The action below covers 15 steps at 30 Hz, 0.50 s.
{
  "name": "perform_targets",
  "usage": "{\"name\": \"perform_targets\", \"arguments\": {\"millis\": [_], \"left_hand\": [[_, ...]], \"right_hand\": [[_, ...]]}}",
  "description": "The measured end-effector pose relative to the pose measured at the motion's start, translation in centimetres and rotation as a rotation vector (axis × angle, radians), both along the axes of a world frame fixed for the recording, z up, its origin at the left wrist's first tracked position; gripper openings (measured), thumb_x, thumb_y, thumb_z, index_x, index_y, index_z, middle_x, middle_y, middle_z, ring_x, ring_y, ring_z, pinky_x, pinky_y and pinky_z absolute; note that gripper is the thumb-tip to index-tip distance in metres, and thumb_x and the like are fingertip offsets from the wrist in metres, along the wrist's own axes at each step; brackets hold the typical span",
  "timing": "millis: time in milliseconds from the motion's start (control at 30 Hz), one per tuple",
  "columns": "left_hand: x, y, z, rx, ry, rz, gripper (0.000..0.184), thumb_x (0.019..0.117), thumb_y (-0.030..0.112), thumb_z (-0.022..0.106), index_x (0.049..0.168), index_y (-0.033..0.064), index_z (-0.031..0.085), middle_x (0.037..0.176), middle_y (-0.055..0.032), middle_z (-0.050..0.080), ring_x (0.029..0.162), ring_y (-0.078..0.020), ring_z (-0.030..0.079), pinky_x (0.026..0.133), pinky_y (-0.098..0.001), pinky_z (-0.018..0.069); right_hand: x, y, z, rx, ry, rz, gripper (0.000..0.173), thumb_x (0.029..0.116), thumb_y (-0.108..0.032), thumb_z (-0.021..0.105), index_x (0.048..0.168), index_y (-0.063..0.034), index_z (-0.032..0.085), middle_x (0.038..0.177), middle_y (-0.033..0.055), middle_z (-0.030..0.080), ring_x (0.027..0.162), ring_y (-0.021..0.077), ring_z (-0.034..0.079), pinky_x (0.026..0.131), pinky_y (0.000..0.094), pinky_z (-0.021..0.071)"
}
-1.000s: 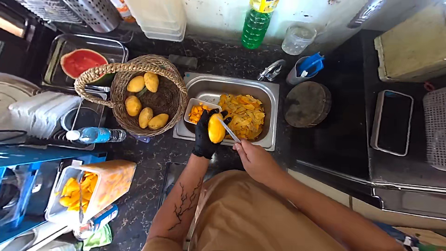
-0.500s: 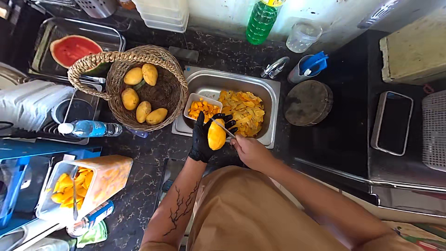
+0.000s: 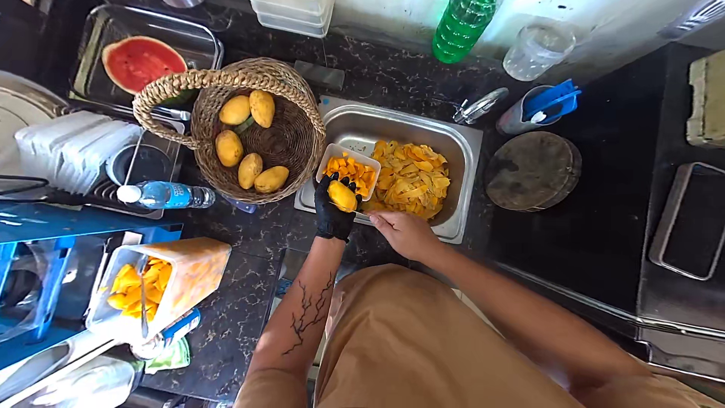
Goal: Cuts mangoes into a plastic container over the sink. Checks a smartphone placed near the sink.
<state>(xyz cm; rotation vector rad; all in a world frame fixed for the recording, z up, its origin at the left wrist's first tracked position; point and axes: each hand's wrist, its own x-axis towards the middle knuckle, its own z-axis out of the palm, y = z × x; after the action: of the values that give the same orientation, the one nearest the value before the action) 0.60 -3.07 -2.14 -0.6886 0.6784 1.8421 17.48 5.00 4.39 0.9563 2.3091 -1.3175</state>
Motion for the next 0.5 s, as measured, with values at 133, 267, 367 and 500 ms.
{"name": "perform_targets", "arguments": {"millis": [133,267,367,500], "left_hand": [[0.0,1.7,4.2,-0.252,0.215,-0.068,0.026,0.1085,0.036,0.034,0.107,0.0175,0.053,0.083,-0.003,0.06,0.07,-0.0176,0.063,0.056,-0.0343,0.0537],[0.0,0.1,0.9,-0.074,0.234,-0.18,0.032,0.1037,0.05,0.043,0.105,0.0229,0.06,0.081,0.0,0.062,0.069,-0.0141,0.064,0.057,-0.0304,0.0539],[-0.6,1.2,2.0,-0.145,0.147,-0.162,0.036,0.1071,0.046,0.034,0.102,0.0183,0.056,0.077,-0.0021,0.062,0.061,-0.0161,0.062,0.051,-0.0316,0.0529],[-0.7,1.1,1.4,-0.094,0.22,-0.079,0.038,0.1094,0.045,0.028,0.108,0.0192,0.055,0.083,-0.0013,0.06,0.072,-0.0166,0.062,0.064,-0.0342,0.0553]], "right_hand": [[-0.7,0.9,-0.7,0.015,-0.016,0.03,0.05,0.1093,-0.053,0.033,0.137,-0.0305,0.067,0.122,0.0011,0.074,0.115,0.0201,0.068,0.097,0.0548,0.0518],[-1.3,1.4,-1.7,0.021,-0.027,0.046,0.046,0.1087,-0.053,0.036,0.134,-0.0325,0.069,0.12,-0.0004,0.074,0.114,0.0187,0.068,0.096,0.0533,0.0525],[-2.0,1.1,-2.5,0.105,-0.001,0.046,0.044,0.1091,-0.05,0.038,0.131,-0.0297,0.07,0.12,0.002,0.073,0.116,0.0211,0.066,0.097,0.0525,0.0522],[-3.0,1.1,-4.1,0.226,0.045,0.056,0.044,0.1095,-0.048,0.038,0.134,-0.029,0.068,0.112,0.0045,0.074,0.11,0.0232,0.068,0.095,0.051,0.0533]]}}
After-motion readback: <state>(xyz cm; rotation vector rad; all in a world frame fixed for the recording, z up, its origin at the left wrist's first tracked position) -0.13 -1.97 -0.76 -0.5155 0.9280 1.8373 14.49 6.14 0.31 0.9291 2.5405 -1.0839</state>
